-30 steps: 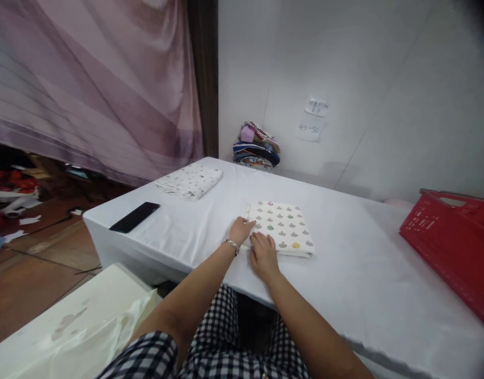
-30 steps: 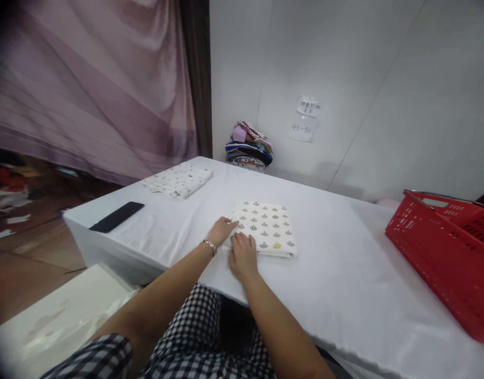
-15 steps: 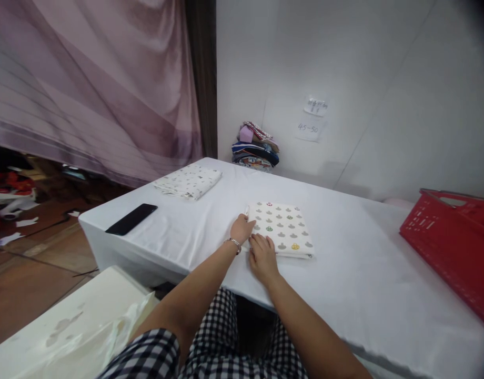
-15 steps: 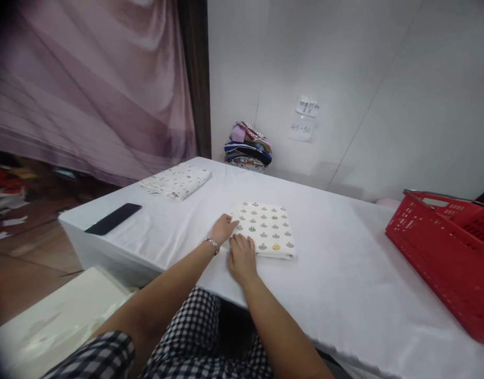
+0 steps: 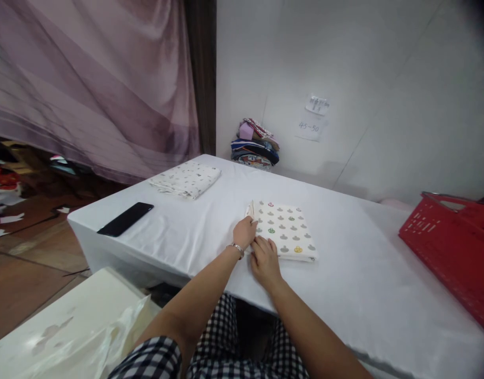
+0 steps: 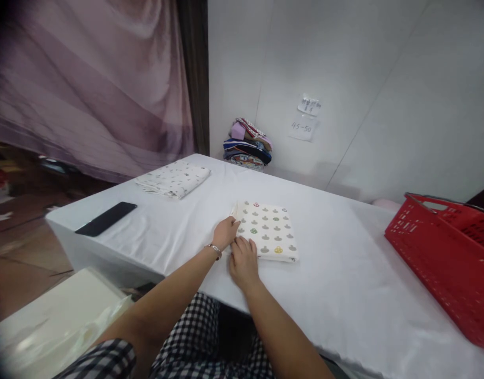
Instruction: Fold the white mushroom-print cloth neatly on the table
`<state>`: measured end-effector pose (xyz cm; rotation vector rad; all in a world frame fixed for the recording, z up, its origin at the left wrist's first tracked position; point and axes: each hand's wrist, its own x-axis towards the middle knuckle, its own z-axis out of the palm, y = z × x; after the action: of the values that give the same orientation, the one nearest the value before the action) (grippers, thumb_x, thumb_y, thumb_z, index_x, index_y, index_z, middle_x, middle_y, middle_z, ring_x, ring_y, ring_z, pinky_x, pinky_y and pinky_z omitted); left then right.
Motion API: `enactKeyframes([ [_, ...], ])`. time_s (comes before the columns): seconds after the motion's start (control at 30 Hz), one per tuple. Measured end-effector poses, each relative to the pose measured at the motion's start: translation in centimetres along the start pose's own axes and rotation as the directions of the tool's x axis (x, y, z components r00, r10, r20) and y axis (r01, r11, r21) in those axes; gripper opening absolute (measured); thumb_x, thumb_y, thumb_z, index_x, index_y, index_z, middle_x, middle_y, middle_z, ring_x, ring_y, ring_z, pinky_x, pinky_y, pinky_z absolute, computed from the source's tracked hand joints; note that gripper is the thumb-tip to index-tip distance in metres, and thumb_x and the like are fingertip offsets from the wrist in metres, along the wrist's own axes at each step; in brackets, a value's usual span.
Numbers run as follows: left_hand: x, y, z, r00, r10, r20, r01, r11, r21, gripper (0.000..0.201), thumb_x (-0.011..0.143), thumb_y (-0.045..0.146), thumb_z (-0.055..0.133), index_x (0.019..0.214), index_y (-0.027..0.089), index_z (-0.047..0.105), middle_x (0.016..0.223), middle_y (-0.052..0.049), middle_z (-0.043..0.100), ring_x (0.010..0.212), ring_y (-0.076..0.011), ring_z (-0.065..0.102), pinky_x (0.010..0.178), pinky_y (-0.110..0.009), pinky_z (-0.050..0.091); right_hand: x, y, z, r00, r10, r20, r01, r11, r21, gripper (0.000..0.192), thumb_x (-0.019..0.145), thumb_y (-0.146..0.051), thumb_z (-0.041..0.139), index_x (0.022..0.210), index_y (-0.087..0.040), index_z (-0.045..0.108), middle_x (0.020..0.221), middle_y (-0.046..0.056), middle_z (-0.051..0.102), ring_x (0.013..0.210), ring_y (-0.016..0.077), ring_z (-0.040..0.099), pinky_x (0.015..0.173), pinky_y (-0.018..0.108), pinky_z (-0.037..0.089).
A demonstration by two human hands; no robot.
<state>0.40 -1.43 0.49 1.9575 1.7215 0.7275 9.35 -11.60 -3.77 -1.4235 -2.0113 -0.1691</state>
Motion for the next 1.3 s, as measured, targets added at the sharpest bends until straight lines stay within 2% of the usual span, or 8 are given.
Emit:
enactKeyframes([
  [0.13,0.6,-0.8,-0.2,0.993,-0.112,0.037,0.115,0.989,-0.090,0.021,0.084,0.036,0.048,0.075,0.020,0.058,0.082,-0.006,0.068,0.078,-0.0180,0.061,0.066,-0.026,0.039,-0.1,0.2,0.1,1.000,-0.017,-0.010,0.017,1.000,-0.022,0.039,0.084,-0.014,0.041,0.122,-0.015,0.052,0.125,0.011,0.055,0.121,0.0228,0.042,0.105,0.043,0.023],
  [0.23,0.9,-1.1,-0.2,0.990,-0.131,0.054,0.137,0.983,-0.120,0.020,0.082,0.036,0.049,0.075,0.019,0.059,0.083,-0.007,0.068,0.079,-0.0186,0.062,0.067,-0.027,0.040,-0.1,0.2,0.1,1.000,-0.018,-0.003,0.018,0.999,-0.030,0.040,0.084,-0.014,0.042,0.122,-0.015,0.051,0.125,0.011,0.055,0.121,0.0229,0.042,0.105,0.043,0.024],
  [0.4,1.7,-1.3,-0.3,0.982,-0.169,0.088,0.180,0.973,-0.145,0.024,0.076,0.037,0.057,0.090,0.018,0.059,0.093,-0.008,0.069,0.085,-0.0191,0.063,0.069,-0.026,0.041,0.0,-0.1,-0.1,1.000,0.004,-0.007,-0.004,1.000,-0.021,0.040,0.083,-0.014,0.042,0.121,-0.015,0.052,0.126,0.011,0.055,0.121,0.0223,0.042,0.105,0.043,0.023],
  [0.6,3.0,-1.3,-0.7,0.974,-0.147,0.171,0.152,0.988,-0.017,0.031,0.075,0.041,0.056,0.092,0.015,0.061,0.096,-0.012,0.069,0.088,-0.0229,0.064,0.068,-0.027,0.041,0.3,-0.5,-0.6,0.998,0.046,0.045,-0.046,0.999,-0.008,0.041,0.082,-0.015,0.045,0.122,-0.018,0.051,0.128,0.009,0.053,0.123,0.0209,0.039,0.107,0.042,0.021],
  [0.77,3.0,-0.9,-1.0,0.974,-0.102,0.203,0.078,0.989,0.121,0.035,0.077,0.047,0.051,0.086,0.015,0.062,0.096,-0.016,0.068,0.090,-0.0271,0.064,0.067,-0.030,0.043,0.6,-0.7,-0.9,0.996,0.058,0.061,-0.057,0.998,-0.011,0.041,0.081,-0.016,0.046,0.122,-0.019,0.050,0.128,0.008,0.053,0.123,0.0207,0.039,0.107,0.042,0.022],
  [1.0,2.7,-1.1,-0.7,0.989,-0.103,0.110,0.095,0.993,0.076,0.031,0.083,0.043,0.045,0.088,0.015,0.059,0.094,-0.014,0.068,0.089,-0.0250,0.063,0.071,-0.030,0.043,0.5,-0.5,-0.7,0.997,0.045,0.064,-0.043,0.999,-0.024,0.045,0.080,-0.014,0.046,0.124,-0.018,0.049,0.130,0.008,0.051,0.125,0.0207,0.038,0.107,0.042,0.022],
  [1.2,3.0,-1.9,-0.4,0.985,-0.113,0.131,0.095,0.986,0.137,0.036,0.084,0.045,0.043,0.094,0.014,0.058,0.100,-0.016,0.066,0.094,-0.0267,0.062,0.074,-0.032,0.042,0.4,-0.1,-1.5,0.991,0.007,0.130,-0.007,1.000,0.000,0.046,0.081,-0.015,0.048,0.126,-0.018,0.048,0.132,0.008,0.050,0.127,0.0205,0.037,0.107,0.041,0.023],
  [1.3,3.4,-2.2,-0.3,0.981,-0.116,0.155,0.095,0.986,0.135,0.036,0.082,0.047,0.045,0.093,0.015,0.058,0.099,-0.014,0.067,0.094,-0.0254,0.061,0.073,-0.030,0.042,0.1,0.9,-2.8,0.991,0.057,0.124,-0.058,0.998,0.005,0.037,0.087,-0.021,0.047,0.123,-0.021,0.051,0.128,0.007,0.055,0.124,0.0187,0.041,0.105,0.040,0.025],
])
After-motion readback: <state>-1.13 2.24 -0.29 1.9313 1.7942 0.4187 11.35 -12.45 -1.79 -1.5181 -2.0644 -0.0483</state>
